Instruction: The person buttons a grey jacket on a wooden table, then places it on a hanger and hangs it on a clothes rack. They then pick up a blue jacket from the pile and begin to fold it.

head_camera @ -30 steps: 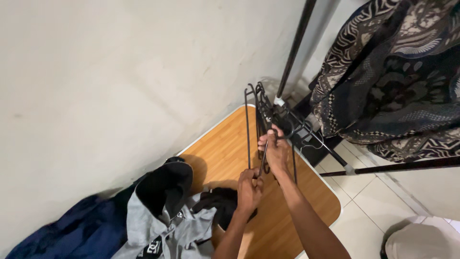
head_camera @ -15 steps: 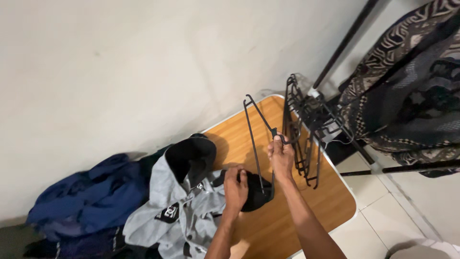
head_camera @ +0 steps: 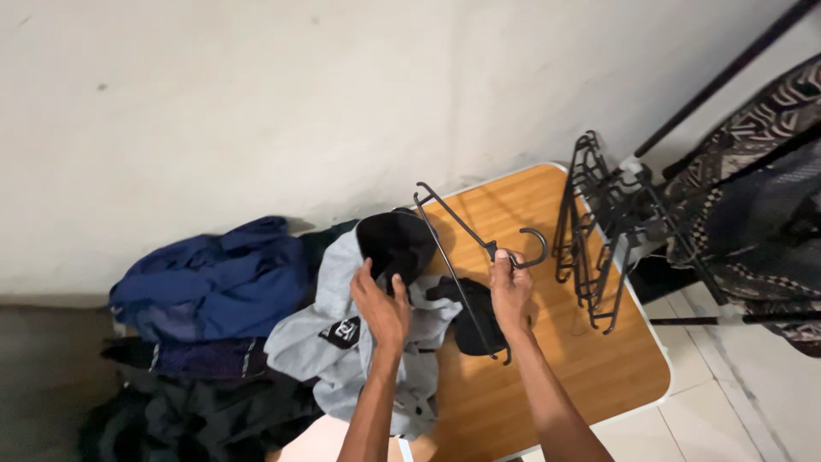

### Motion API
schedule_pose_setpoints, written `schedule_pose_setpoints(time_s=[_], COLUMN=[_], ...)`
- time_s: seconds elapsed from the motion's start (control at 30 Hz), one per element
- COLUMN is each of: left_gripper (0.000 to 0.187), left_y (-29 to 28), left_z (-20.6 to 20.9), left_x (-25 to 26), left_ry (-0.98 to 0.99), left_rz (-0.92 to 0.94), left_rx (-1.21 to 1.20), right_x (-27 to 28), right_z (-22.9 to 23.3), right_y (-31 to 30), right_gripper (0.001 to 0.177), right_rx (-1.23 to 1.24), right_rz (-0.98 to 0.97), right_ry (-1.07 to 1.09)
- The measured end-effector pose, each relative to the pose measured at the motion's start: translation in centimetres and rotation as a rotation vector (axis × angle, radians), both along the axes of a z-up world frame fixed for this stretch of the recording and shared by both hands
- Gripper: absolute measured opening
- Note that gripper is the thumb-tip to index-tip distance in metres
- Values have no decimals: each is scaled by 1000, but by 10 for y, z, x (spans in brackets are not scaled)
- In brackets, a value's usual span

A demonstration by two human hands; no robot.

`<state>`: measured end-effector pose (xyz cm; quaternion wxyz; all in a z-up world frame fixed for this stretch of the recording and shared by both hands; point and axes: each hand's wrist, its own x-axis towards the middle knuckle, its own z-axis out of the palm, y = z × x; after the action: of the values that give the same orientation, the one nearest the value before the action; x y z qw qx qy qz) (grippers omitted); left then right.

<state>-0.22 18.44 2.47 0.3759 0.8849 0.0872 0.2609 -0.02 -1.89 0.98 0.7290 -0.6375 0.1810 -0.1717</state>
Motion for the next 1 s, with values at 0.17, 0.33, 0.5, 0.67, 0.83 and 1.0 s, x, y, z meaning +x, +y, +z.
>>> schedule_pose_setpoints(time_s=[0.17, 0.33, 0.5, 0.67, 0.83, 1.0], left_gripper=[64, 63, 43, 23, 15, 17], left_y=[35, 60, 79, 95, 113, 131], left_z=[-15, -29, -48, -58, -38, -37], left_x=[9, 13, 12, 9, 6, -1], left_ry=[142, 193, 285, 64, 82, 39], left_rz=[20, 59, 102, 83, 136, 122], left_rx=[-46, 53, 102, -47, -373, -486], right_x=[-9, -17, -19, -19, -15, -11], right_z=[2, 13, 17, 21, 28, 50], right_y=[22, 48, 71, 93, 108, 122], right_gripper=[25, 24, 26, 28, 29, 31], right_rx=[-50, -21, 6, -244, -489, -589], right_rz=[109, 210, 285, 306, 314, 363], right_ry=[103, 125, 156, 163, 103, 135])
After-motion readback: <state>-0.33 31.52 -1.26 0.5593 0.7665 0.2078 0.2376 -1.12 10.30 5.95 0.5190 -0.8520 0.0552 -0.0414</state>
